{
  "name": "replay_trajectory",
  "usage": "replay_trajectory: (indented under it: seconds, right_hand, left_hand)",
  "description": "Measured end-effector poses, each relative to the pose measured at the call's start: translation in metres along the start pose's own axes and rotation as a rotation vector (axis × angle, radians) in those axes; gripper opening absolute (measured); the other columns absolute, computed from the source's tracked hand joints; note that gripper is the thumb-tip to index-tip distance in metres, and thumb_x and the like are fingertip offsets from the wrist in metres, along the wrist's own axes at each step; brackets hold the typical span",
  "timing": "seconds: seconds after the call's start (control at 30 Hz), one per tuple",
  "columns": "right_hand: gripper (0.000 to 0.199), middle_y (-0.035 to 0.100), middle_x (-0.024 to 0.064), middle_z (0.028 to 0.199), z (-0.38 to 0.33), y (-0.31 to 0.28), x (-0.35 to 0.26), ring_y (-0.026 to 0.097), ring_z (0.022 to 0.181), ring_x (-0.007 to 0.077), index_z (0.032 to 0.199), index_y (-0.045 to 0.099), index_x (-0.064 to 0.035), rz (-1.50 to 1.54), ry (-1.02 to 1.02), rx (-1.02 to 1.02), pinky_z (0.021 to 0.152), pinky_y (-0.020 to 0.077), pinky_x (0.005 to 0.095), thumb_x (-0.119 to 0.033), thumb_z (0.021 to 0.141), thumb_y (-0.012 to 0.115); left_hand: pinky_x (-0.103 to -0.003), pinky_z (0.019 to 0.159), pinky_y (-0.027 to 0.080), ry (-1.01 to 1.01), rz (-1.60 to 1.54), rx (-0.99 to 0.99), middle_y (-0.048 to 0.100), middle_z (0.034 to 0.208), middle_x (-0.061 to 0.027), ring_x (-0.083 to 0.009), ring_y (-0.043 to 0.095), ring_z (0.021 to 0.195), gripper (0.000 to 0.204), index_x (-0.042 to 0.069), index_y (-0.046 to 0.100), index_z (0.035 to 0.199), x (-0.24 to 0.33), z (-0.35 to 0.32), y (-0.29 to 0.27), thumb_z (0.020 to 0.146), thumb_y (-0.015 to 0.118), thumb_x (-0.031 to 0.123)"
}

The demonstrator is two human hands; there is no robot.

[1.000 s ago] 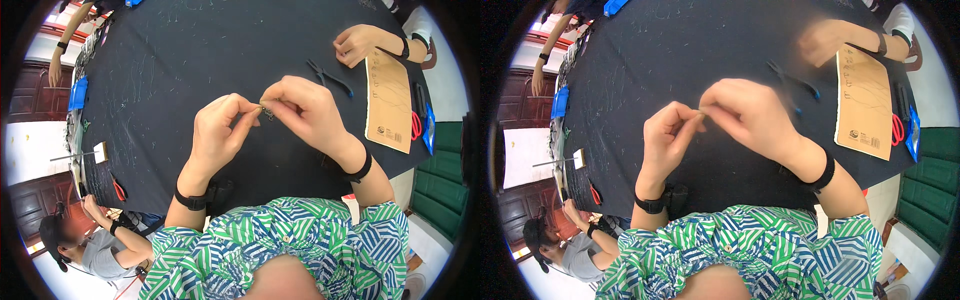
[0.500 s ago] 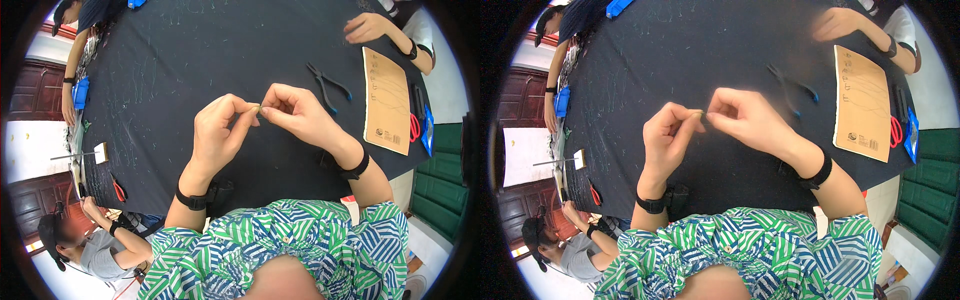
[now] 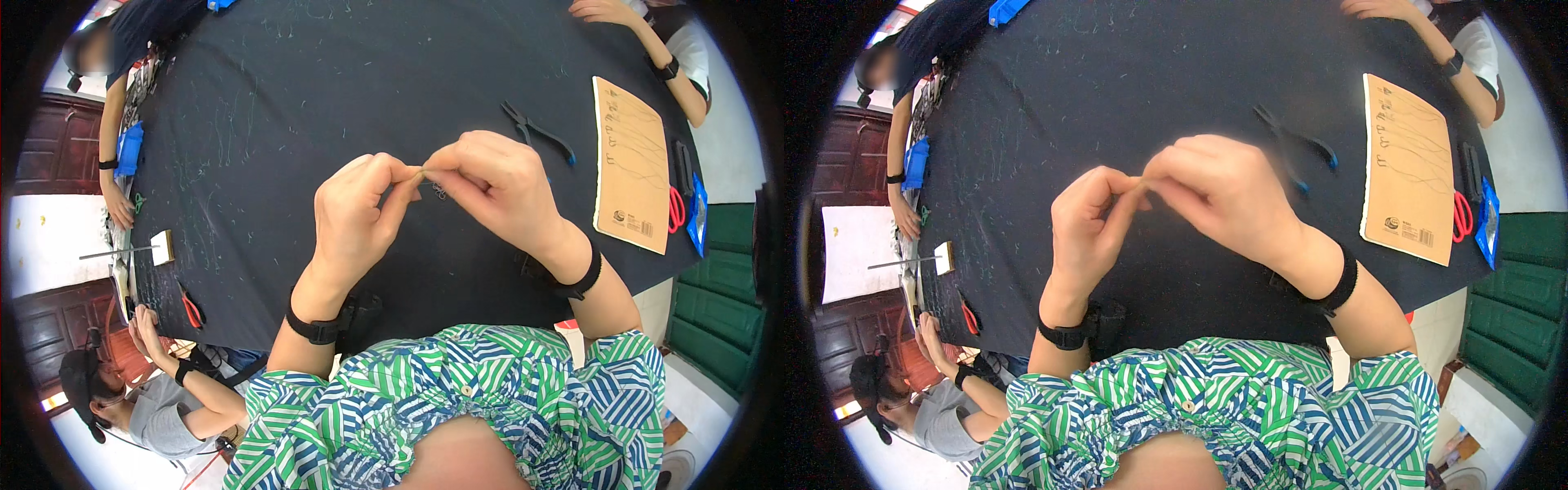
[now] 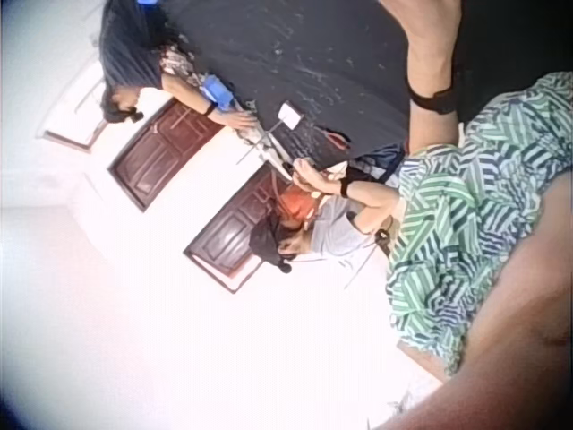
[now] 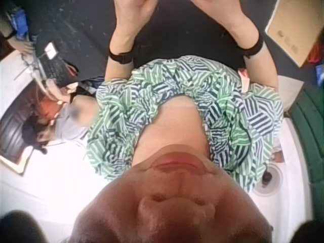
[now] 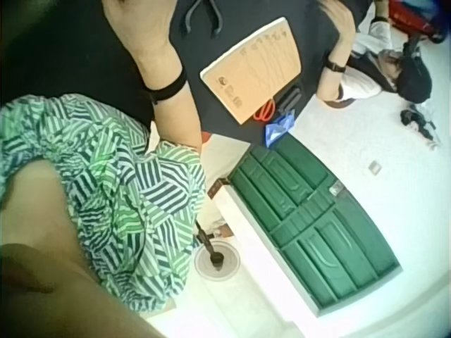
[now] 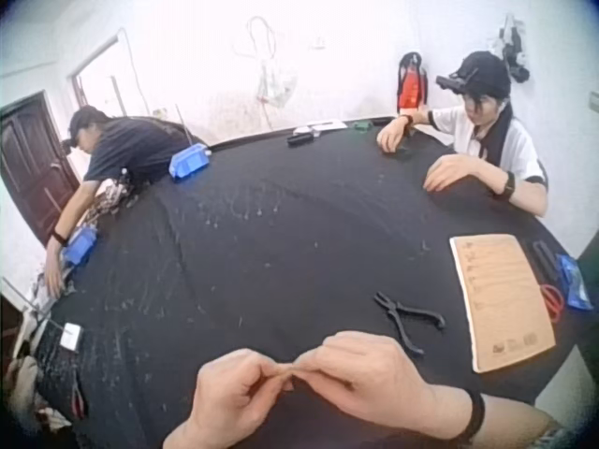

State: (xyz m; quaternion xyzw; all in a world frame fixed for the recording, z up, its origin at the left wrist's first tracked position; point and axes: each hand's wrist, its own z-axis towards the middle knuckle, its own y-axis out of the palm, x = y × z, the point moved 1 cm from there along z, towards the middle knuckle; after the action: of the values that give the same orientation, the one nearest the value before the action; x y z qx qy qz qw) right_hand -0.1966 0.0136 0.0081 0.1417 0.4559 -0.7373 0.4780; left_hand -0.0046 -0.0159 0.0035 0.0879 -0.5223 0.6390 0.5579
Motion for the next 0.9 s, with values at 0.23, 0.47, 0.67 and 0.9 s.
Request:
replay_trajectory:
  seconds: [0.23,0.47,0.67,0.9]
  right_hand:
    - [0.012,0.061,0.0007,0.069,0.003,0.001,0.009,0.054,0.061,0.0061,0.094,0.069,-0.0024,0.295,0.432,-0.110,0.054,0.0407,0.0253,-0.015,0.091,0.068]
    - [0.019,0.059,-0.0010,0.066,-0.002,0.014,0.023,0.052,0.061,0.0043,0.091,0.067,-0.0017,0.510,0.559,-0.167,0.055,0.0393,0.0244,-0.020,0.092,0.067]
    - [0.015,0.055,0.0014,0.062,-0.005,0.014,0.005,0.049,0.058,0.0072,0.081,0.058,-0.0020,0.479,0.525,-0.182,0.054,0.0382,0.0279,-0.014,0.086,0.065]
    - [0.009,0.059,0.0094,0.072,0.000,0.011,-0.005,0.059,0.064,0.0265,0.083,0.061,-0.0043,-0.010,-0.109,0.032,0.057,0.0457,0.0354,-0.007,0.082,0.070]
  left_hand:
    - [-0.030,0.055,0.045,0.027,0.060,-0.014,0.065,0.068,-0.0036,-0.0176,0.062,0.062,0.012,0.004,0.062,0.080,0.002,0.000,0.000,0.083,0.073,0.003]
    - [-0.029,0.055,0.045,-0.003,-0.012,0.028,0.065,0.069,-0.0043,-0.0167,0.062,0.063,0.008,0.003,0.064,0.083,-0.001,-0.002,0.001,0.085,0.070,0.001]
    - [-0.017,0.057,0.043,-0.126,-0.131,0.006,0.067,0.076,-0.0026,-0.0032,0.058,0.067,0.004,-0.002,0.064,0.096,-0.001,-0.005,-0.001,0.096,0.063,0.002]
    - [-0.027,0.056,0.044,-0.076,-0.084,0.082,0.065,0.069,-0.0041,-0.0145,0.060,0.063,0.007,0.001,0.064,0.084,-0.004,-0.003,0.003,0.088,0.070,0.001]
